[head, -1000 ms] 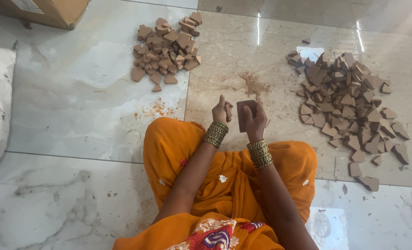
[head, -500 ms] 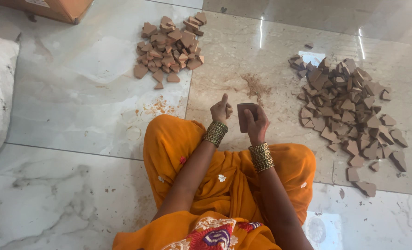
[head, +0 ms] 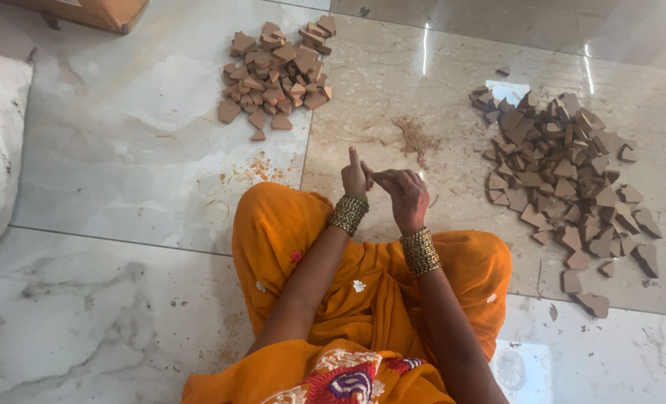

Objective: The person sits cross-legged on the floor and breaks small brown pieces apart by hand, working over their lap. They place the broken pieces onto one of two piles on the floor beside them, occasionally reaching to the piles to grab more material, and pick up a phone at the end.

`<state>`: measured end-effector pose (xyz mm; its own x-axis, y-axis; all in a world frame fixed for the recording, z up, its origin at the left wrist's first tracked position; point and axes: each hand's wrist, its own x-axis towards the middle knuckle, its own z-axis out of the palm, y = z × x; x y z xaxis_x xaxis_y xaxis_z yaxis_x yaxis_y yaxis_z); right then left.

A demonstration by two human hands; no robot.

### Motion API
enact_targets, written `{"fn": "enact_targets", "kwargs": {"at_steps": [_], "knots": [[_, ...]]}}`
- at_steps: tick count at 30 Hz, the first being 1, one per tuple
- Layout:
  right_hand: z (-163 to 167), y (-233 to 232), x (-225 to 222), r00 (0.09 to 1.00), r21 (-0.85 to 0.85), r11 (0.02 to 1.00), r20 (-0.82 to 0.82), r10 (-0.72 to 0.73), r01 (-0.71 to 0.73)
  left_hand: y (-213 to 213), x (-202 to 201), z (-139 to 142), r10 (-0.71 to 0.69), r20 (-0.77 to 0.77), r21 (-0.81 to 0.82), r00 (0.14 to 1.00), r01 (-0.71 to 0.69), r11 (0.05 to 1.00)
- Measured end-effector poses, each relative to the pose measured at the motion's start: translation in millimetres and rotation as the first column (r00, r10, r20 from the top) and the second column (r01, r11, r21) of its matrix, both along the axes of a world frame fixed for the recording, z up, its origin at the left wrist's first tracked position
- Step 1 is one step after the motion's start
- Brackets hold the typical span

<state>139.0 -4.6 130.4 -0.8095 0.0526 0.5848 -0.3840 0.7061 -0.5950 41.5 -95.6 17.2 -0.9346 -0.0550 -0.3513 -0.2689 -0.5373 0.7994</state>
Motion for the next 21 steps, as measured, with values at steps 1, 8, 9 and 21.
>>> {"fn": "enact_targets", "kwargs": {"at_steps": [1, 8, 9, 21], "knots": [[1.6, -2.0, -0.1, 1.000, 0.058, 0.998, -0.030, 0.007, -0.006, -0.6, -0.6, -0.5, 0.003, -0.004, -0.040, 1.000, -0.003, 0.999], [10.4, -11.0, 4.6, 0.998, 0.122, 0.991, -0.021, -0.052, 0.054, 0.0, -1.2, 0.9, -0.006, -0.047, -0.136, 0.999, -0.001, 0.991], [10.3, -12.2, 5.1, 0.998, 0.115, 0.992, -0.025, -0.049, 0.051, 0.8, 0.1, 0.9, -0.012, -0.089, -0.220, 0.996, -0.008, 0.975], [-8.1, -7.9, 1.6, 0.993, 0.238, 0.965, -0.075, -0.094, 0.109, -0.8, -2.9, -4.6, 0.096, -0.041, -0.033, 0.995, -0.097, 0.995]]}}
